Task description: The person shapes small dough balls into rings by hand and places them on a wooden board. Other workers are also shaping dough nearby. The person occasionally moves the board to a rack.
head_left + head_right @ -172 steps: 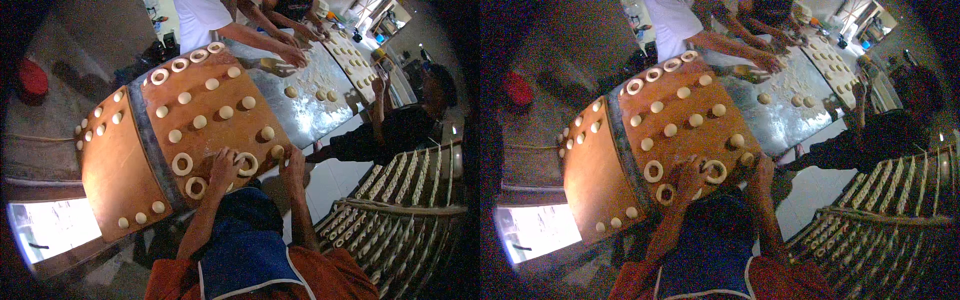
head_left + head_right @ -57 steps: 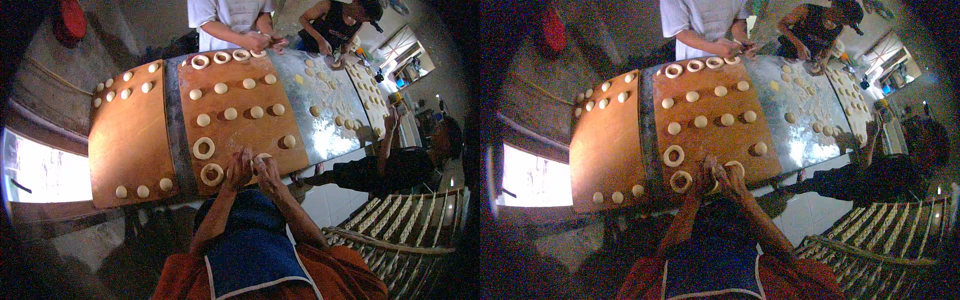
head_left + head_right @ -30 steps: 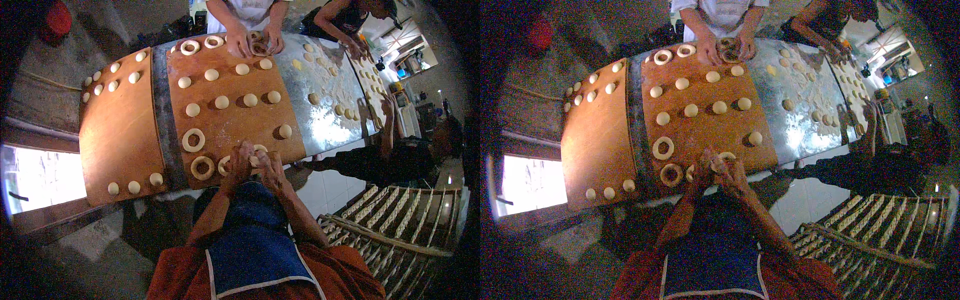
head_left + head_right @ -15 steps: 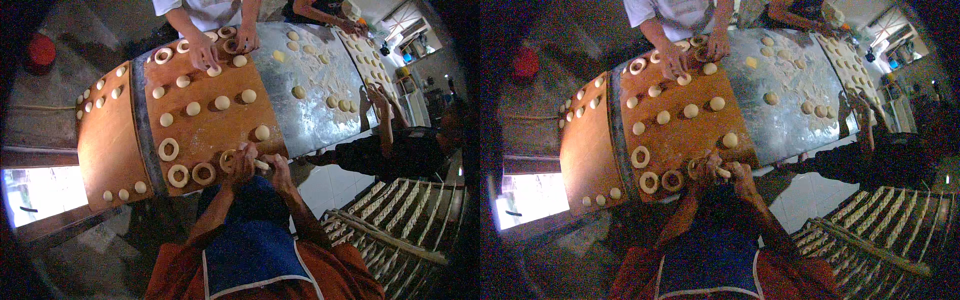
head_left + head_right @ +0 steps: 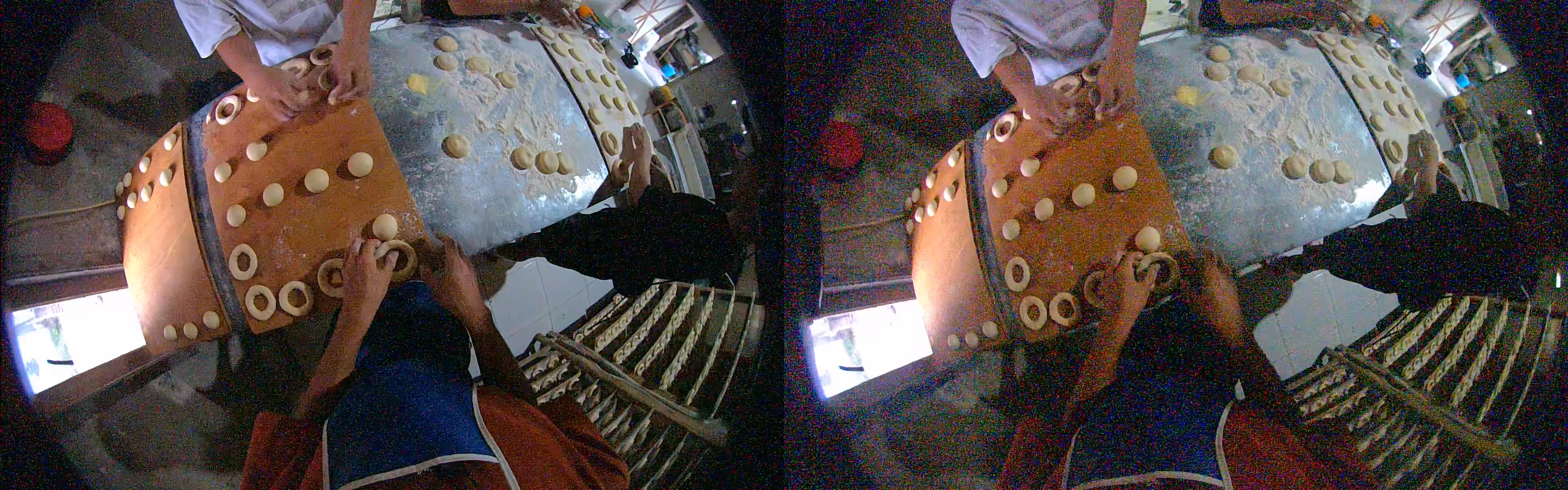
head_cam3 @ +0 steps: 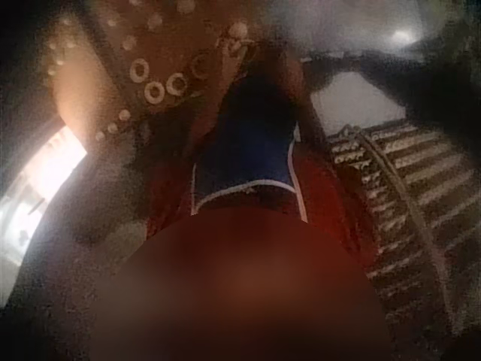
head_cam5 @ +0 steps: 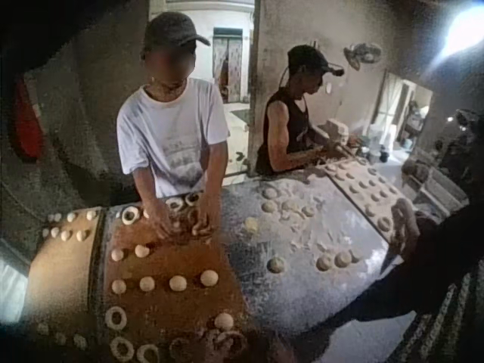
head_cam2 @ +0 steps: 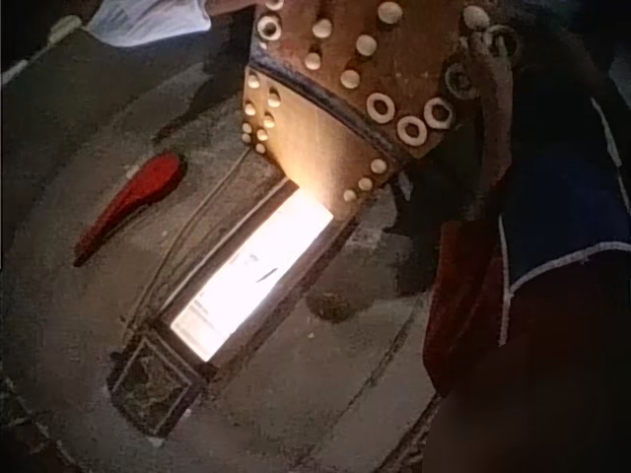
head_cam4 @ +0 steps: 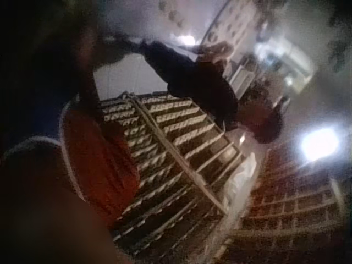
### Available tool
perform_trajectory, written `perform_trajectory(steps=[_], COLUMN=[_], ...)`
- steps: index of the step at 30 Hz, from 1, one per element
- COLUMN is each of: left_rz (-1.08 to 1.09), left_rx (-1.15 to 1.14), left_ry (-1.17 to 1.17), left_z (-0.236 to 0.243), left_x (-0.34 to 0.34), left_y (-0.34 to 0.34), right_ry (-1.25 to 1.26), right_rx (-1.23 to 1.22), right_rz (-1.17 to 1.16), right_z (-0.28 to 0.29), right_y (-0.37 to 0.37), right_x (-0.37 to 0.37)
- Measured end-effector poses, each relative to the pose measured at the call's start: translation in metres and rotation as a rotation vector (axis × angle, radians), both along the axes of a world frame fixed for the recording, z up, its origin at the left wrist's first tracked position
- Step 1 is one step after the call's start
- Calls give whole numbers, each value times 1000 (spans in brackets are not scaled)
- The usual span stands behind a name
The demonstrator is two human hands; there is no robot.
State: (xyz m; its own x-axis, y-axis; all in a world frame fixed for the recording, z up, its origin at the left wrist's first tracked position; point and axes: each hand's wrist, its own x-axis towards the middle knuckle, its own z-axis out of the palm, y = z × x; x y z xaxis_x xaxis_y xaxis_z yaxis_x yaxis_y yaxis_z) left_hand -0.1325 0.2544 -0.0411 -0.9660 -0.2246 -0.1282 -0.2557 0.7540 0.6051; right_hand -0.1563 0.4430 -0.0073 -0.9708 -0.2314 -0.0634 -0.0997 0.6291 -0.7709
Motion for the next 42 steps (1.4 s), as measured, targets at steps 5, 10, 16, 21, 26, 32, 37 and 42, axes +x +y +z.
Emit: perform_trajectory(steps=[5, 10, 16, 21, 26, 32, 37, 42], left_rz=[5, 42, -142, 354, 80, 123, 72, 16], left_rx=[32, 86, -257, 975, 1439, 925, 1132, 1326], left_ry=[147, 243, 281, 215, 406, 111, 208, 218], left_z=[-21, -9, 14, 21, -1, -28, -38, -52], left_x=[5, 17, 14, 18, 13, 19, 21, 26], left_y=[-3, -6, 6, 1, -4, -6, -20, -32], right_ry=[176, 156, 187, 417, -115, 772, -34, 174], right_rx=[23, 5, 88, -90, -404, 240, -451, -348], right_rz=[214, 455, 430, 625, 278, 244, 33, 10], right_z=[0, 4, -8, -12, -25, -61, -60, -53], right_y=[-5, -1, -19, -13, -17, -51, -74, -74], right_x=[-45, -53, -39, -33, 1, 18, 30, 44])
